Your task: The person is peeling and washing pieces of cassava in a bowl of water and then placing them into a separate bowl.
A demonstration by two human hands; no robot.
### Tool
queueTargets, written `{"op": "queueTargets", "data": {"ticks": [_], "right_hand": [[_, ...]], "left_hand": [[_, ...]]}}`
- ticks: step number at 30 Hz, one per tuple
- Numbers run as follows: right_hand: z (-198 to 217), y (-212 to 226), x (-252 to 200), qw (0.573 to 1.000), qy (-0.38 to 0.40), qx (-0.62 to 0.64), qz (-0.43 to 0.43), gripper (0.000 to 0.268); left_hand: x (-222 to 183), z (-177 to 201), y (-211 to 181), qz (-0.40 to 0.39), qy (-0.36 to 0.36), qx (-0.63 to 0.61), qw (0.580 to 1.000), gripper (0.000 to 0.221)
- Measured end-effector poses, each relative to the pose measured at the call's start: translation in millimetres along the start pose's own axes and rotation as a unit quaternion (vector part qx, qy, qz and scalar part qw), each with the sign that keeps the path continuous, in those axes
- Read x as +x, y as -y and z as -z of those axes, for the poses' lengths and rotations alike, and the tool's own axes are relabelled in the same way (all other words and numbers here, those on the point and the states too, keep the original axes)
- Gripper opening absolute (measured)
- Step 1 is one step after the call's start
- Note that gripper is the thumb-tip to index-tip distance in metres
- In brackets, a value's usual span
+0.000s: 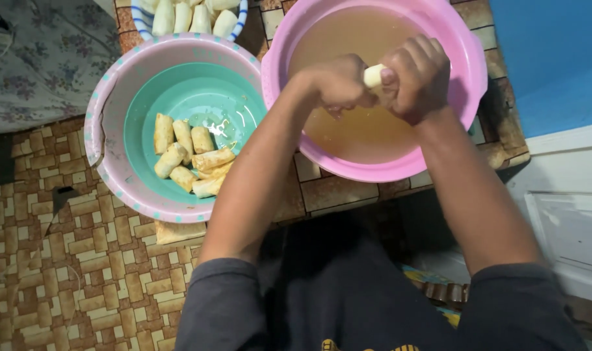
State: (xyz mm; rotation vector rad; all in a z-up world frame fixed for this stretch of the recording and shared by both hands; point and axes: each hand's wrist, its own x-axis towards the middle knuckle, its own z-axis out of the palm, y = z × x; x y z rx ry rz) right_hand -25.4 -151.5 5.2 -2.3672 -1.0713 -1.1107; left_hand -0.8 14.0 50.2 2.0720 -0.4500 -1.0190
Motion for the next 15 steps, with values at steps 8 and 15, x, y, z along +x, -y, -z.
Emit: {"op": "queueTargets", "data": {"ticks": [8, 15], "right_hand": [[-19.1, -16.5, -29.3, 0.976, 0.042, -0.024, -0.211, 0.043], [-1.6, -3.5, -10.9, 0.955, 0.011, 0.159, -0.252, 0.023]], "left_hand": [[0.9, -16.0, -2.9, 0.029, -0.191, 0.255, 0.948, 0.023], [5.7, -12.0, 6.4, 0.012, -0.249, 0.265, 0.931, 0.021]]}}
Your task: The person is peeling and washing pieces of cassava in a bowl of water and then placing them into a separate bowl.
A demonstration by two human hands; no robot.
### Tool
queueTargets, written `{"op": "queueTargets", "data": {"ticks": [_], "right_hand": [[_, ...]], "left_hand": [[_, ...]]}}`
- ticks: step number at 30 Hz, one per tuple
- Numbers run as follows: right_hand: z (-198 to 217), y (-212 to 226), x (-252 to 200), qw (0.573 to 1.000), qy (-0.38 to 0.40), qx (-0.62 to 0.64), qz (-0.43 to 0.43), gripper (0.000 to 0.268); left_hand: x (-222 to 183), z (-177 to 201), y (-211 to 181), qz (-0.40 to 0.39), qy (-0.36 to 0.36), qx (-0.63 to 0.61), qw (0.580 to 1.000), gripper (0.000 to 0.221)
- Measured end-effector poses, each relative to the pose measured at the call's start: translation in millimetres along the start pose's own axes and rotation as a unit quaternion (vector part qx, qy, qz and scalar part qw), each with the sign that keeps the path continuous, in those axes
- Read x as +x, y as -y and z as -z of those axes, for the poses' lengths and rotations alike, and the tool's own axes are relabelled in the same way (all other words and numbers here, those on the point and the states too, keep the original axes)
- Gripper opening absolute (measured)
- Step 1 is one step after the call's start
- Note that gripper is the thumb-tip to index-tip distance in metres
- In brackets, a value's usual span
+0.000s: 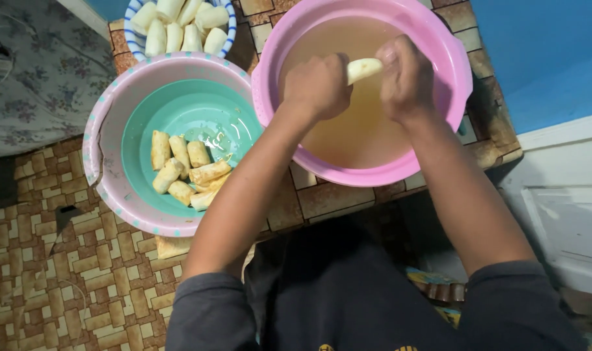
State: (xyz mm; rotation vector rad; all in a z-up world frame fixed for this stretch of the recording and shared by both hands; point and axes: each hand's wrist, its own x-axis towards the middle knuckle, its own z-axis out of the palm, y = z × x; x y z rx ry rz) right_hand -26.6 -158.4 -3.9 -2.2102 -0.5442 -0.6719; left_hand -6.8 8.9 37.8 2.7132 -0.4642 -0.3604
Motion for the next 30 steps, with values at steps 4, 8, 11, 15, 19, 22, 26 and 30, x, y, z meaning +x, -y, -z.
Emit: {"op": "queueTargets", "data": {"ticks": [4, 8, 11, 15, 19, 22, 26, 30], "right_hand": [[-1.6, 8.7, 4.4, 0.973, 0.04, -0.144, 0.174, 0.031], [-8.8, 0.9, 1.0, 0.97, 0.008, -0.193, 0.146, 0.038], [-16.2, -18.9, -8.0, 0.984, 0.032, -0.174, 0.023, 0.044], [-11.9, -14.0, -9.1, 0.988, 0.024, -0.146, -0.036, 0.039], [-3.9, 2.5, 0.7, 0.99, 0.041, -0.077, 0.112, 0.033], [-6.4, 8.3, 0.9, 0.959, 0.093, -0.182, 0.194, 0.025], [-7.9, 16.5, 4.4, 0.937, -0.025, -0.234, 0.259, 0.042], [-20.2, -14.5, -12.2, 0.964, 0.01, -0.225, 0.145, 0.044]], "left_hand": [[10.7, -6.8, 9.7, -0.037, 0.095, -0.138, 0.985, 0.028], [-4.2, 8.7, -3.5, -0.011, 0.158, -0.098, 0.982, 0.027], [-5.0, -4.2, -6.6, -0.015, 0.076, -0.003, 0.997, 0.025], [2.1, -17.7, -4.0, -0.042, -0.036, 0.064, 0.996, 0.017], [2.1, 14.0, 0.1, 0.041, 0.138, -0.09, 0.985, 0.032], [-1.5, 21.3, 12.3, 0.001, 0.205, -0.204, 0.957, 0.025], [-3.6, 8.0, 14.9, -0.026, 0.293, -0.271, 0.917, 0.014], [3.0, -5.7, -0.7, -0.05, 0.184, -0.018, 0.982, 0.029]]}}
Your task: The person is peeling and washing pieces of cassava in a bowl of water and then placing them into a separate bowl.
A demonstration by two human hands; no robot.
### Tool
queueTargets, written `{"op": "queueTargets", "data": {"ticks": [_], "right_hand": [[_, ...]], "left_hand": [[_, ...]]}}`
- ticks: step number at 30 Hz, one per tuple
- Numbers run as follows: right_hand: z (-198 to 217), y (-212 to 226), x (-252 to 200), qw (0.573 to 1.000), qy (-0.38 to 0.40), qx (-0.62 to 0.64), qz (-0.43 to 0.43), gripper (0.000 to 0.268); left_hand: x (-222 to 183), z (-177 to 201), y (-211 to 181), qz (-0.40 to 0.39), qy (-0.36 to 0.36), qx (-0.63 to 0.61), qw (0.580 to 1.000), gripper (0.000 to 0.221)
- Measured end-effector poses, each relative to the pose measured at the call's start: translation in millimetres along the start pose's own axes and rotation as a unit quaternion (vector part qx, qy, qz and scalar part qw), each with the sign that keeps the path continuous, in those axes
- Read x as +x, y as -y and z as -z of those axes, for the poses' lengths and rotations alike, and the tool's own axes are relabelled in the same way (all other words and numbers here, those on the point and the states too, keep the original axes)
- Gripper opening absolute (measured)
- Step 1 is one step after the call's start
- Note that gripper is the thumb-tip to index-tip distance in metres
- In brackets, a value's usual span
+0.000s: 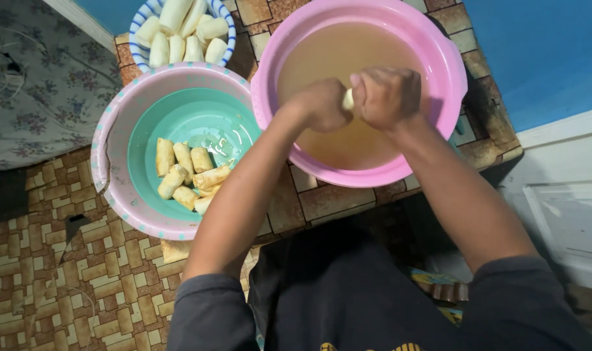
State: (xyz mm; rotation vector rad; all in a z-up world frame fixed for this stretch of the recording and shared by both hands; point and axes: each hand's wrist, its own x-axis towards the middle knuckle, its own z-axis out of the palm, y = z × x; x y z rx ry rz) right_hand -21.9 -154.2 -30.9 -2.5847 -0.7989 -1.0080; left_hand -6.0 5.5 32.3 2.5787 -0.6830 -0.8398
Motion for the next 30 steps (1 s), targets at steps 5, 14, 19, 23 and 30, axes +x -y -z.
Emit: {"op": "queueTargets", "data": {"ticks": [5, 14, 19, 23, 30], "right_hand": [[-1.6, -6.3, -0.1, 0.978, 0.101, -0.008, -0.184, 0.047], [3.6, -10.1, 3.4, 0.955, 0.077, -0.007, -0.286, 0.047], [-1.7, -12.2, -2.3, 0.961, 0.071, -0.062, -0.26, 0.043], [1.3, -3.1, -0.2, 0.978, 0.081, -0.111, -0.155, 0.032], [6.3, -1.7, -0.2, 0.987, 0.109, -0.096, -0.064, 0.042]], "left_hand": [[25.3, -46.7, 4.5, -0.055, -0.401, 0.235, 0.884, 0.008], [1.6, -7.5, 35.8, -0.206, -0.161, -0.11, 0.959, 0.044], [-0.1, -10.8, 28.6, -0.208, -0.167, -0.183, 0.946, 0.024], [12.7, -28.7, 8.2, -0.015, -0.105, 0.046, 0.993, 0.026], [16.5, -48.1, -6.2, 0.094, -0.255, 0.144, 0.952, 0.045]]}}
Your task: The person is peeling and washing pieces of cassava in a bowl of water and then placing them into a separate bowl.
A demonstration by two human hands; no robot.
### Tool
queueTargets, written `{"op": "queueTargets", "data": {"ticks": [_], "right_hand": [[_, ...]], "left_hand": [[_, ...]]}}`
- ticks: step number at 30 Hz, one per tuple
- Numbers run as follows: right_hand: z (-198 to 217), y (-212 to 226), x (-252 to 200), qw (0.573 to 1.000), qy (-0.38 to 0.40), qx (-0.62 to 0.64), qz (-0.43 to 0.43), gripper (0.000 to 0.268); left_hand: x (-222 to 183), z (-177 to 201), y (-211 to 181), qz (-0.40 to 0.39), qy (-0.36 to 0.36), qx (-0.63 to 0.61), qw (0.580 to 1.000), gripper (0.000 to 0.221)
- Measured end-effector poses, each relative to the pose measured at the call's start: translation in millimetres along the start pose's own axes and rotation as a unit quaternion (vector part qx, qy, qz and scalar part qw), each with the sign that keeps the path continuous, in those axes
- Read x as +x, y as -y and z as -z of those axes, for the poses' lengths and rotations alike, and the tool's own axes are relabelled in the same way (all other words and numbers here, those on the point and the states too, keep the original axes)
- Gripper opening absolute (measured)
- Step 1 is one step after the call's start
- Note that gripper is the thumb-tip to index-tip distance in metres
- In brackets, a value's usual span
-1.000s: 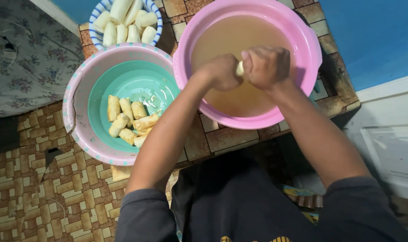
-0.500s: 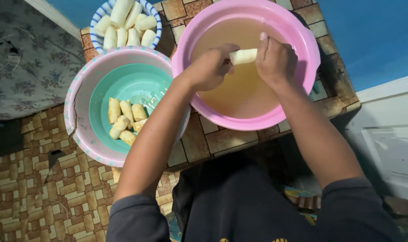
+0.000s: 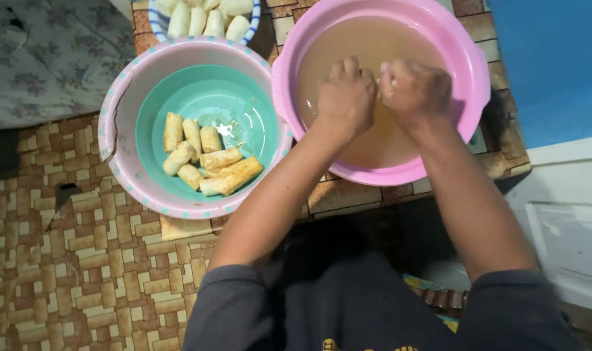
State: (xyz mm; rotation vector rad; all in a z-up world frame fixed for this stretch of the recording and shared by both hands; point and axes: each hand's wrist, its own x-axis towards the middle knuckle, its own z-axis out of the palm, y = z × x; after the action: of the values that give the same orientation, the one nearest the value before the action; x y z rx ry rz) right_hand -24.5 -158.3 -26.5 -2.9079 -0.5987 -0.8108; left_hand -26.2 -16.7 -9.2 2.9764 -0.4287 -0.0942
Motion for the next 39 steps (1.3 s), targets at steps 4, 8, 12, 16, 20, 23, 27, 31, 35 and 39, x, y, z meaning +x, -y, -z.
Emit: {"op": "queueTargets", "data": {"ticks": [4, 8, 12, 16, 20, 23, 27, 31, 35, 39], "right_hand": [[-8.8, -14.6, -1.2, 0.988, -0.147, 0.017, -0.052, 0.032], [13.3, -7.2, 0.3, 0.968, -0.185, 0.164, -0.044, 0.025], [15.1, -5.6, 2.0, 0.965, -0.178, 0.183, 0.065, 0.033], [11.2, -2.9, 4.7, 0.974, -0.173, 0.119, 0.081, 0.04], [15.4, -0.3, 4.1, 0.969, -0.172, 0.16, 0.073, 0.044], [8.0, -4.2, 3.1, 0.968, -0.18, 0.172, 0.035, 0.044], [7.7, -0.5, 3.4, 0.97, -0.191, 0.14, 0.046, 0.042], [9.0, -0.2, 3.0, 0.969, -0.192, 0.153, 0.007, 0.043], [6.4, -6.1, -0.3, 0.964, -0.198, 0.177, -0.025, 0.04], [16.3, 2.1, 3.6, 0.964, -0.199, 0.175, 0.008, 0.038]], "left_hand": [[-1.5, 7.1, 4.3, -0.089, -0.146, -0.075, 0.982, 0.025], [-1.5, 30.9, -0.5, -0.12, -0.091, -0.133, 0.98, 0.025], [6.0, 57.6, 22.2, -0.183, 0.156, -0.227, 0.944, 0.03], [12.8, 40.9, 44.0, -0.223, 0.161, -0.267, 0.924, 0.025], [3.9, 51.2, 50.8, -0.18, 0.219, -0.483, 0.829, 0.019], [-0.7, 56.7, 42.7, -0.157, 0.136, -0.566, 0.798, 0.026], [18.9, 20.6, 20.0, -0.043, -0.152, -0.454, 0.877, 0.04], [3.2, 39.4, -2.6, 0.075, -0.195, -0.484, 0.85, 0.043], [2.4, 26.1, -4.6, -0.099, -0.258, -0.505, 0.818, 0.026], [3.2, 22.2, 6.8, -0.172, -0.248, -0.482, 0.823, 0.024]]}}
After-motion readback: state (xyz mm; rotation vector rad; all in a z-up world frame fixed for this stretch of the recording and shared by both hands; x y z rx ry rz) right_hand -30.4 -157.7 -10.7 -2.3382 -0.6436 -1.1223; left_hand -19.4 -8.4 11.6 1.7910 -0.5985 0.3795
